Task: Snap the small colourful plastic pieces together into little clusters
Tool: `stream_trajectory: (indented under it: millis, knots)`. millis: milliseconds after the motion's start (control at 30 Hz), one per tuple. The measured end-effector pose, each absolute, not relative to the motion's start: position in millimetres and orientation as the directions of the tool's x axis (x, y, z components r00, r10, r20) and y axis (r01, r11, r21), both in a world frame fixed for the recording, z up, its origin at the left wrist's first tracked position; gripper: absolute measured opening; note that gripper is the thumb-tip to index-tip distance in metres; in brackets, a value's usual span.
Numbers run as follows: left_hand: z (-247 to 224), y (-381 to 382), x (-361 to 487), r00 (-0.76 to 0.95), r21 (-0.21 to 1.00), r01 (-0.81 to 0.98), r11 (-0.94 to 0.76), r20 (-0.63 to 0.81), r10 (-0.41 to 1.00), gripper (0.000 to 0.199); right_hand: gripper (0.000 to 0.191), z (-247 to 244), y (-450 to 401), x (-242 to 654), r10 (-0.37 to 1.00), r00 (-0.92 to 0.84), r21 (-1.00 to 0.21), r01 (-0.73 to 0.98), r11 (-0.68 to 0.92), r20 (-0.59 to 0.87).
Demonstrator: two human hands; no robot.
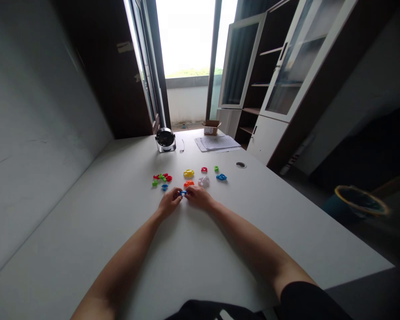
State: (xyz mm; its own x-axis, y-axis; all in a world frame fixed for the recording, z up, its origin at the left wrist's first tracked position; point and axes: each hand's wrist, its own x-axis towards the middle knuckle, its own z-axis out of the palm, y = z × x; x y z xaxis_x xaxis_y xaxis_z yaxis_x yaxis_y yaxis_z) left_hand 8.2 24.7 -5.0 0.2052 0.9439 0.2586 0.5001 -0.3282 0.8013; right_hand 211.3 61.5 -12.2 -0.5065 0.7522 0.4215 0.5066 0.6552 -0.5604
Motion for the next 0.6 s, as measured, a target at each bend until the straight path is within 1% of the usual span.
stream_trajectory:
  millis: [233, 600]
  knots:
    - [-7.1, 26.0, 7.3, 0.214, 0.799, 0.499, -0.336, 0.262, 0.941, 0.022, 0.009, -11.6, 61.6, 212.9, 0.753, -0.517, -0.571, 0.499, 0.652, 0.407]
    - [-9.8, 27.6, 7.2, 0.219, 0.799, 0.5, -0.333, 0.256, 0.942, 0.022, 0.009, -14.4, 63.2, 213.0, 0.75, -0.512, -0.556, 0.508, 0.658, 0.42]
